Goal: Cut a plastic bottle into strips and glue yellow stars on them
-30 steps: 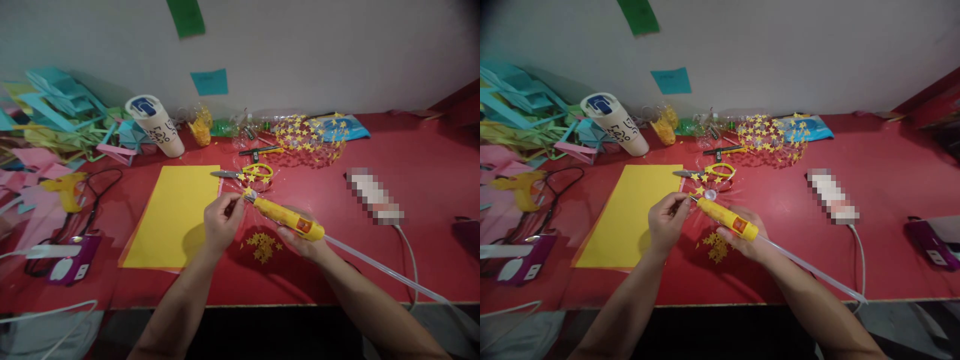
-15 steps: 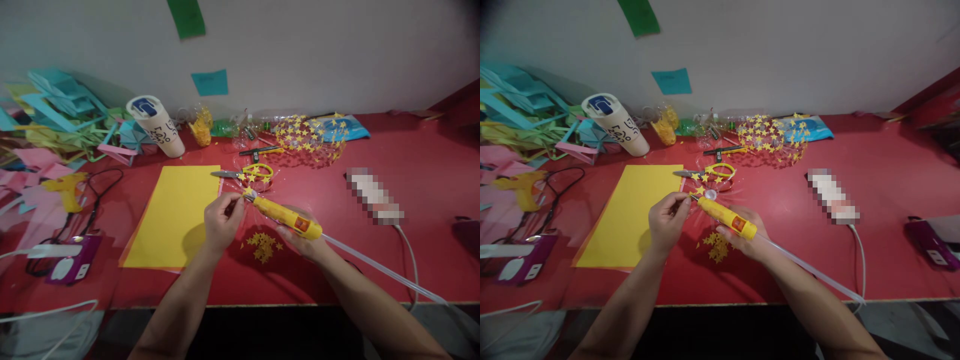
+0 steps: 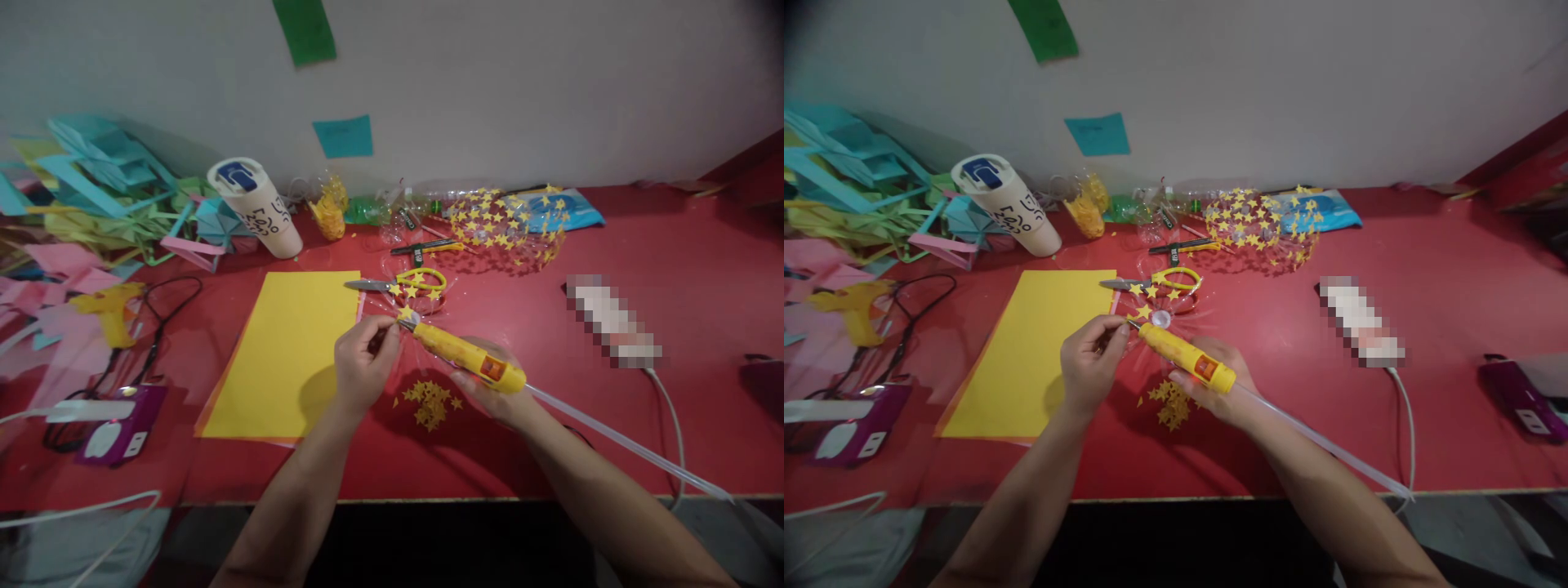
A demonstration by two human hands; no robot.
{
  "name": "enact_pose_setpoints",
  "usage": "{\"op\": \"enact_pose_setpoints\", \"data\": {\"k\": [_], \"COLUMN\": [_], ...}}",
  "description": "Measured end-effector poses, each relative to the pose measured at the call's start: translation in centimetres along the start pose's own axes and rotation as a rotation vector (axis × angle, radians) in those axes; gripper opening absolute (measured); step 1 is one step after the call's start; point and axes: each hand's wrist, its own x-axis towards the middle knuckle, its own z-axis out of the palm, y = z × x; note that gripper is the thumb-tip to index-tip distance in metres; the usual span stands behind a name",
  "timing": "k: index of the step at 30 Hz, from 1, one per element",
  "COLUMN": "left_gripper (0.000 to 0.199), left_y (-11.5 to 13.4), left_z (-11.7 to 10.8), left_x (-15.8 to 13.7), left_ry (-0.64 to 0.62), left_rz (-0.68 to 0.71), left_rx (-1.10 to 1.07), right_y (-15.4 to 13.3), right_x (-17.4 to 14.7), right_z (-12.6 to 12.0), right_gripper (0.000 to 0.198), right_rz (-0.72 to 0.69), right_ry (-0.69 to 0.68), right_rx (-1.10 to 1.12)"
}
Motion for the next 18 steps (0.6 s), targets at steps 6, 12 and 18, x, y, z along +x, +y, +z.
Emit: {"op": "enact_pose_setpoints", "data": {"k": [6, 12, 18], "left_gripper": [0.013, 0.012, 0.014], "left_y": [-0.02, -0.04, -0.13], "left_z": [-0.04, 0.01, 0.01], "left_x": [0.03, 0.06, -0.02], "left_ry": [0.014, 0.013, 0.005], "left_rz": [0.023, 0.019, 0.017], "left_rx": [0.005, -0.007, 0.015], "right_y": [0.05, 0.04, -0.2], "right_x": [-0.06, 0.02, 0.12], "right_z": [-0.03, -0.09, -0.08], "right_gripper": [0.028, 0.027, 0.027], "right_rz": [-0.015, -0.031, -0.025], "right_ry": [0.005, 0.001, 0.007], "right_rx": [-0.007, -0.018, -0.019]}}
